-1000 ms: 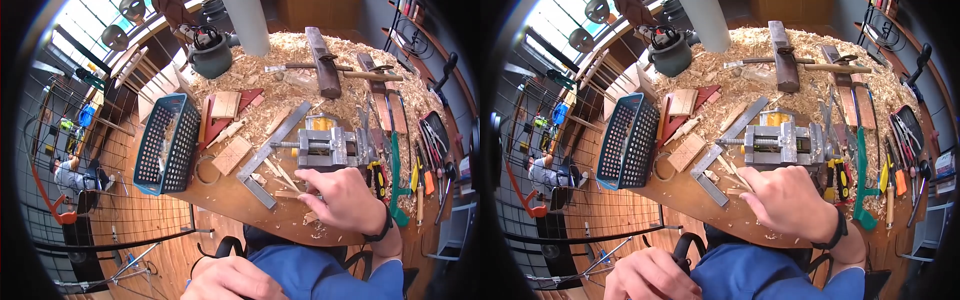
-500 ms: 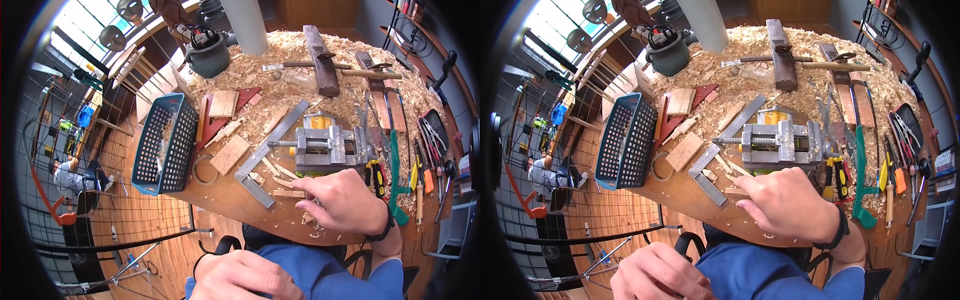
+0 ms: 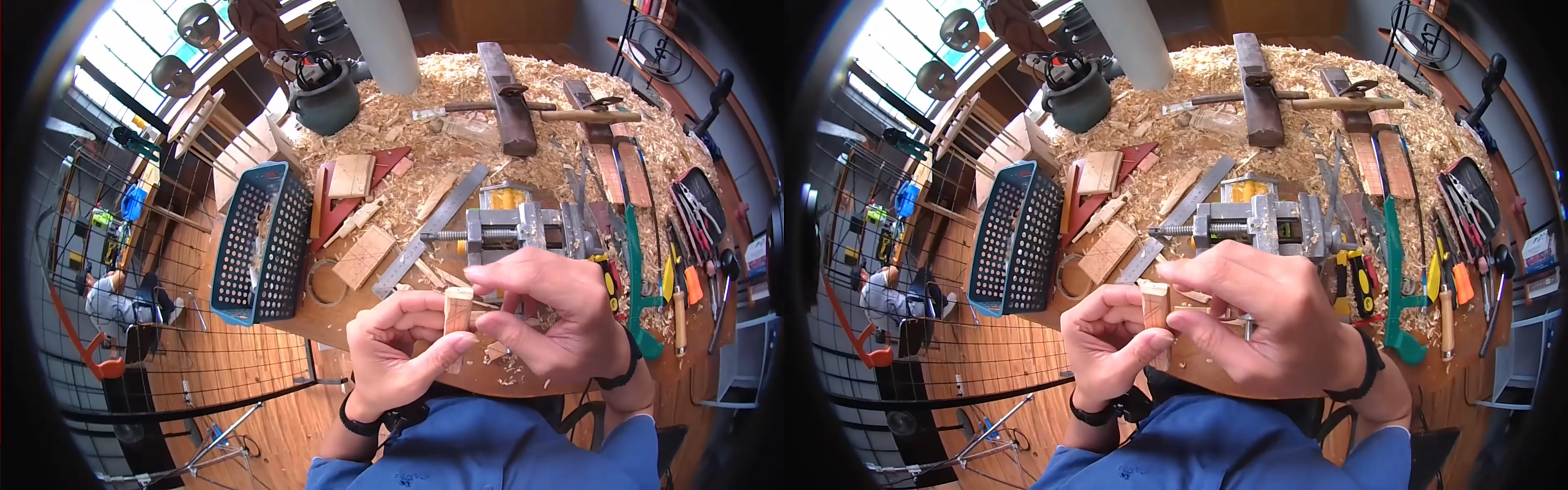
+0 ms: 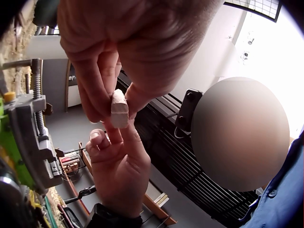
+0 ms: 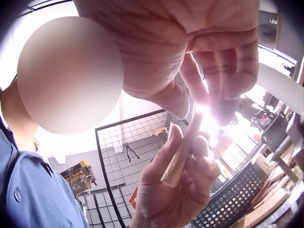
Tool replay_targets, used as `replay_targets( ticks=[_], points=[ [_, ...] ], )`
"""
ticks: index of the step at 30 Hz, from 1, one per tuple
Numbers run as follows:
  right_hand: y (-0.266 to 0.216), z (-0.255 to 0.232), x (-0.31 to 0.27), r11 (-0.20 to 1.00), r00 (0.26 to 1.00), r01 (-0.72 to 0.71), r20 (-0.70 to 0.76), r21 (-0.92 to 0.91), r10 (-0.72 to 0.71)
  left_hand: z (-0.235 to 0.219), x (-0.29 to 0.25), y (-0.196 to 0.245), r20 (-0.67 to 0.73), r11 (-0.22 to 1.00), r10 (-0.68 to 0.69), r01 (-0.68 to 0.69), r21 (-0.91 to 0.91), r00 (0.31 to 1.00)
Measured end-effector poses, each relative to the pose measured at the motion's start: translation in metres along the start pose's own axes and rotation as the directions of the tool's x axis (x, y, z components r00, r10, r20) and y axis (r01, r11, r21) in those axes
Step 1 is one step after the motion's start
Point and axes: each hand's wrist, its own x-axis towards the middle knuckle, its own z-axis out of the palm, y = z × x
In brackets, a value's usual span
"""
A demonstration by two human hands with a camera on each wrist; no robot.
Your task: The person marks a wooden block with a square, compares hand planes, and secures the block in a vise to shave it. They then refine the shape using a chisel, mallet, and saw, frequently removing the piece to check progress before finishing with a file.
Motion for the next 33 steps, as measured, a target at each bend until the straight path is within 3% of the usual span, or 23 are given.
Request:
replay_targets(
  ticks=[5,10,14,17,19,22,27,29,31,33],
  points=[
    [0.004,0.000,0.000,0.998,0.998,0.059,0.035,-0.010,-0.059,0.004,0.000,0.001,0.011,0.999,0.026,-0.027,0.031,1.000],
    [0.007,-0.002,-0.002,0.999,0.999,0.031,0.011,0.012,-0.031,0.003,-0.003,0.000,0.013,0.996,-0.068,0.067,0.051,0.998],
    [0.010,-0.004,-0.002,1.000,1.000,0.002,-0.023,0.026,-0.002,0.004,-0.001,-0.002,0.025,0.997,-0.040,0.038,0.067,0.999],
    [0.019,-0.001,-0.002,0.998,0.997,0.013,-0.081,0.054,-0.008,0.001,-0.001,0.001,0.059,0.995,-0.102,0.103,-0.018,0.993],
    [0.019,-0.001,-0.002,0.998,0.997,-0.005,-0.079,0.058,0.010,-0.008,-0.002,-0.002,0.180,0.963,-0.192,0.221,-0.155,0.965],
    [0.017,-0.002,0.000,0.999,0.997,-0.033,-0.066,0.038,0.035,-0.001,-0.001,0.001,0.109,0.971,-0.228,0.235,-0.051,0.968],
    [0.017,-0.003,-0.002,0.996,0.995,-0.093,-0.044,0.009,0.093,-0.001,0.001,-0.003,0.118,0.977,-0.193,0.202,-0.073,0.974],
    [0.020,0.001,-0.002,1.000,0.996,-0.021,-0.089,-0.004,0.020,-0.004,0.001,-0.005,0.114,0.979,-0.176,0.186,-0.084,0.978],
    [0.019,-0.001,-0.002,1.000,0.997,-0.026,-0.075,-0.008,0.026,-0.013,0.000,-0.011,0.229,0.972,-0.142,0.179,-0.149,0.963],
    [0.017,-0.002,-0.002,0.999,0.997,-0.035,-0.062,-0.007,0.035,-0.010,0.000,-0.008,0.214,0.976,-0.141,0.172,-0.135,0.967]
  ],
)
